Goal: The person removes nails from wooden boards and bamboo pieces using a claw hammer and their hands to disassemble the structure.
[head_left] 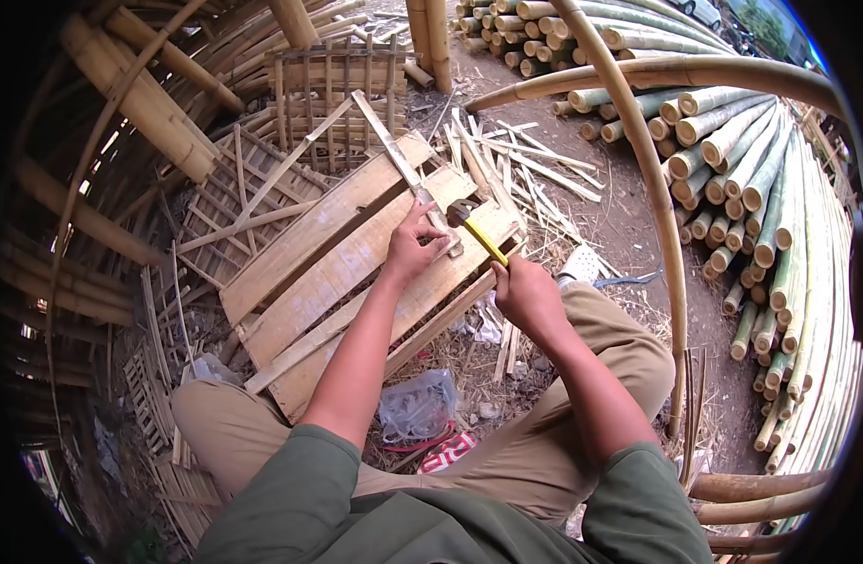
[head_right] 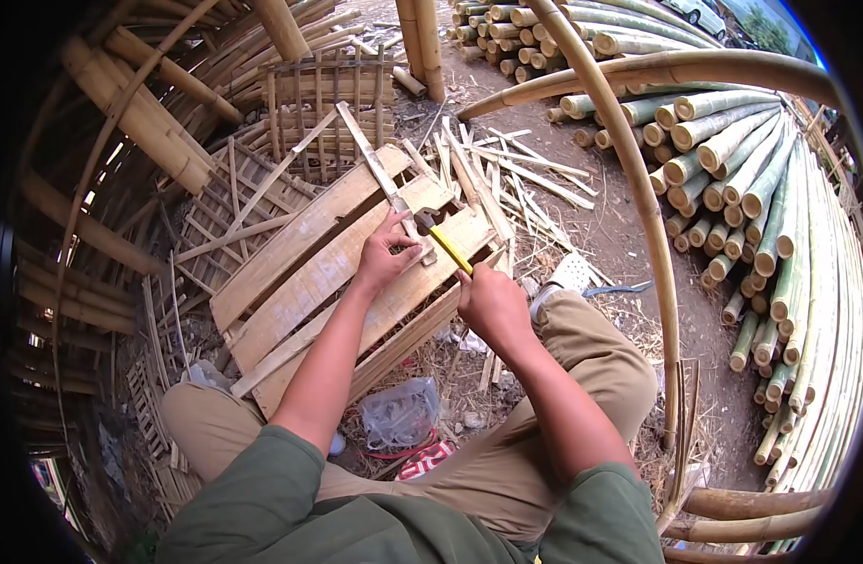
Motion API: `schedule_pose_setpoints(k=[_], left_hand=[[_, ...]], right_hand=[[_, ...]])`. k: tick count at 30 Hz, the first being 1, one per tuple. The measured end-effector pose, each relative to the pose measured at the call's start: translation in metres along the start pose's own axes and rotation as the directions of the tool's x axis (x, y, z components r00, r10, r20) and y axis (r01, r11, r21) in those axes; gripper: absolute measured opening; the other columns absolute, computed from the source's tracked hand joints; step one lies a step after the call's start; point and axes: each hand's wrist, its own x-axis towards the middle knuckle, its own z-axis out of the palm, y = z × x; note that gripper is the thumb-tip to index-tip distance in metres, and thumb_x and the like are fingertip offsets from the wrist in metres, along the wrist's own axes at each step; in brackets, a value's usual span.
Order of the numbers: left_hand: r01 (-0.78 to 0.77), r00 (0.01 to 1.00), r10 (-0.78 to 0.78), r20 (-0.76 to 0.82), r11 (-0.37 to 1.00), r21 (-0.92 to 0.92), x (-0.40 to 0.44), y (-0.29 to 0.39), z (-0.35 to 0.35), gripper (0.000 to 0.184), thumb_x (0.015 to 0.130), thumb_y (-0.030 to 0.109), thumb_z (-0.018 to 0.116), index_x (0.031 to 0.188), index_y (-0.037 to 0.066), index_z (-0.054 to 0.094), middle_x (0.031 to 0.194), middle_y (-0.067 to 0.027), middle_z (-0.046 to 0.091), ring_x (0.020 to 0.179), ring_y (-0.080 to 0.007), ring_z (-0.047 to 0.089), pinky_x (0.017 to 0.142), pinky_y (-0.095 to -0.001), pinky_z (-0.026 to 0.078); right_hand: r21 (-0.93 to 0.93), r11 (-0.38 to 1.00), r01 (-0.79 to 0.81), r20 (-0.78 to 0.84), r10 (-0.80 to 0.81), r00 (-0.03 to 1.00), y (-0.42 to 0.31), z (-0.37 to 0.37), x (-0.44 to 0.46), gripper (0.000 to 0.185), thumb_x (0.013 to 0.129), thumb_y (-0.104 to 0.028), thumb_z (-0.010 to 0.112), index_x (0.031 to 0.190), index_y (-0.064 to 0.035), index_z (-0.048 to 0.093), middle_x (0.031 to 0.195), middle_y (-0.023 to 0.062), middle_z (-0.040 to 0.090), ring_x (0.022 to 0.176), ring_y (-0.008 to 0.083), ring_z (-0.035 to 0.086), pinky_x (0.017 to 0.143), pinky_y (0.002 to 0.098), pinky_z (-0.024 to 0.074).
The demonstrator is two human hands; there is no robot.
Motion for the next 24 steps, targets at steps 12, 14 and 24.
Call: schedule_pose_setpoints(k=[12,14,24], left_hand=[[0.031,0.987,-0.033,-0.159,0.999,-0.015,0.003,-0.007,0.008,0.031,0.085,-0.014,0.051,0.104,0.003,0.068,0.129,-0.0156,0.062,0.136,-0.0298,0.047,0.114,-0.0375,0.037],[0.029,0.986,-0.031,-0.164,0.999,-0.016,0.004,-0.011,0.009,0.034,0.085,-0.016,0.045,0.103,0.002,0.068,0.129,-0.0152,0.062,0.134,-0.0301,0.049,0.114,-0.0368,0.037],[0.025,0.999,-0.039,0.009,0.792,0.610,0.002,0.019,0.007,0.059,0.074,-0.016,0.051,0.128,0.007,0.055,0.145,-0.0155,0.047,0.146,-0.0349,0.030,0.121,-0.0470,0.019]], right_hand=[[0.009,0.999,-0.034,0.079,0.034,0.996,-0.007,0.005,0.005,0.036,0.098,-0.029,0.053,0.087,0.0045,0.062,0.079,0.0285,0.066,0.077,0.0465,0.065,0.073,0.0543,0.0511],[-0.004,0.999,-0.048,0.105,0.049,0.993,-0.003,0.011,0.007,0.037,0.098,-0.029,0.053,0.088,0.0046,0.063,0.080,0.0283,0.066,0.078,0.0464,0.066,0.073,0.0540,0.0513],[-0.073,0.997,-0.011,0.143,0.022,0.990,0.008,0.028,0.007,0.034,0.097,-0.028,0.055,0.086,0.0033,0.063,0.080,0.0265,0.067,0.076,0.0447,0.067,0.070,0.0525,0.0524]])
